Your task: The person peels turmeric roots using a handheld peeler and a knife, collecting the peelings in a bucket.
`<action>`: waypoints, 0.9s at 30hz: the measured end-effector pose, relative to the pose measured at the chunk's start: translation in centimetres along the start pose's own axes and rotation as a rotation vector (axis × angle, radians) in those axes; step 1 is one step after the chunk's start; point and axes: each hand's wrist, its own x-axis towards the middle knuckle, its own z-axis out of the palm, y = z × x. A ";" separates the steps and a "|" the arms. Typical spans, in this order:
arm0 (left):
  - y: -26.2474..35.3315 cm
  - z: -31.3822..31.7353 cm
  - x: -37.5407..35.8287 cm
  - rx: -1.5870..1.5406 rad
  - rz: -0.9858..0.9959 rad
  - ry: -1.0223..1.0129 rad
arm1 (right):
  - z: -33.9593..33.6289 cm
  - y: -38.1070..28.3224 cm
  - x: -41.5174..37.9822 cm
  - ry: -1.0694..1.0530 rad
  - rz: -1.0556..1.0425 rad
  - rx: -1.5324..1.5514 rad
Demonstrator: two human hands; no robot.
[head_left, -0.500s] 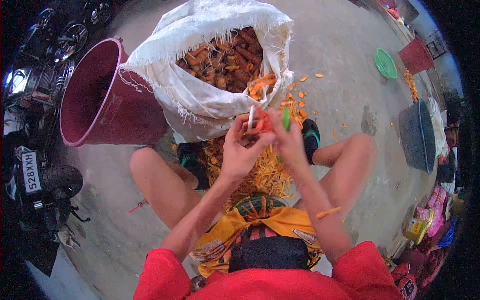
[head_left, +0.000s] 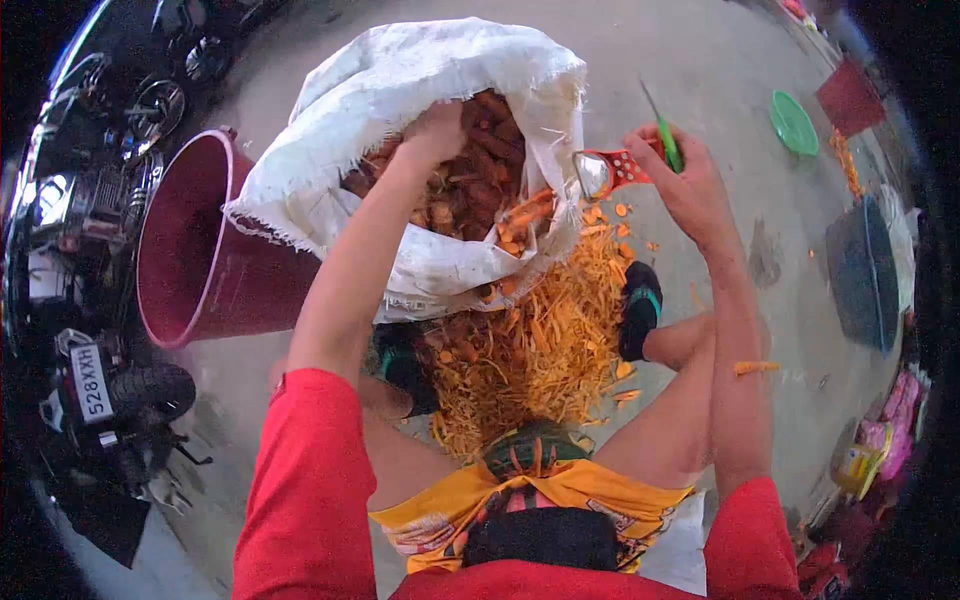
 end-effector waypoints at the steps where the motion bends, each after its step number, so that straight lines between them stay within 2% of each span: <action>1: -0.4 0.4 0.8 0.081 -0.067 -0.147 | 0.0 0.1 -0.1 0.011 0.022 0.008; 2: -0.6 1.0 1.2 0.163 -0.135 -0.288 | -0.2 0.1 0.1 -0.001 -0.001 -0.007; 3: -0.7 1.0 1.3 0.110 -0.194 -0.384 | -0.3 0.0 0.4 -0.017 -0.030 -0.022; 7: 0.0 -0.3 0.4 0.095 -0.280 -0.369 | -0.6 0.2 0.4 -0.008 -0.056 -0.081; 9: 1.6 -3.7 -2.6 -0.194 -0.392 -0.273 | -0.2 0.8 -0.5 -0.002 -0.108 -0.183; 10: 1.8 -4.7 -4.3 -0.183 -0.390 -0.274 | -0.1 0.6 -1.1 0.002 -0.107 -0.172; 12: 2.0 -7.0 -8.5 -0.836 -0.178 -0.018 | 0.3 -0.1 -2.6 -0.085 -0.116 -0.235; 13: 2.8 -8.2 -10.8 -0.826 -0.183 -0.023 | 0.9 0.0 -3.4 -0.089 -0.115 -0.224; 15: 5.2 -10.5 -14.9 -1.418 -0.421 0.093 | 2.6 0.5 -4.7 -0.161 -0.238 -0.266; 16: 6.0 -11.0 -17.0 -1.411 -0.432 0.092 | 3.4 0.4 -5.5 -0.170 -0.237 -0.257; 18: 7.8 -11.7 -20.1 -1.999 -0.653 0.242 | 4.7 0.0 -6.6 -0.365 -0.270 -0.157; 19: 8.9 -12.4 -21.2 -2.069 -0.760 0.277 | 5.3 -0.5 -7.5 -0.376 -0.263 -0.151; 21: 10.2 -13.2 -22.7 -2.127 -0.766 0.228 | 6.2 -1.5 -8.4 -0.515 -0.325 -0.088; 22: 11.3 -13.9 -23.0 -2.187 -0.756 0.177 | 6.8 -1.4 -8.8 -0.521 -0.314 -0.094; 24: 12.2 -13.4 -24.0 -2.157 -0.817 0.175 | 8.4 -0.6 -9.5 -0.464 -0.493 -0.052; 26: 10.9 -10.1 -25.4 -2.363 -0.548 -0.104 | 9.2 -0.2 -9.9 -0.484 -0.471 -0.061; 27: 12.5 -11.1 -25.5 -2.253 -0.745 -0.094 | 9.4 -0.1 -10.3 -0.527 -0.458 -0.045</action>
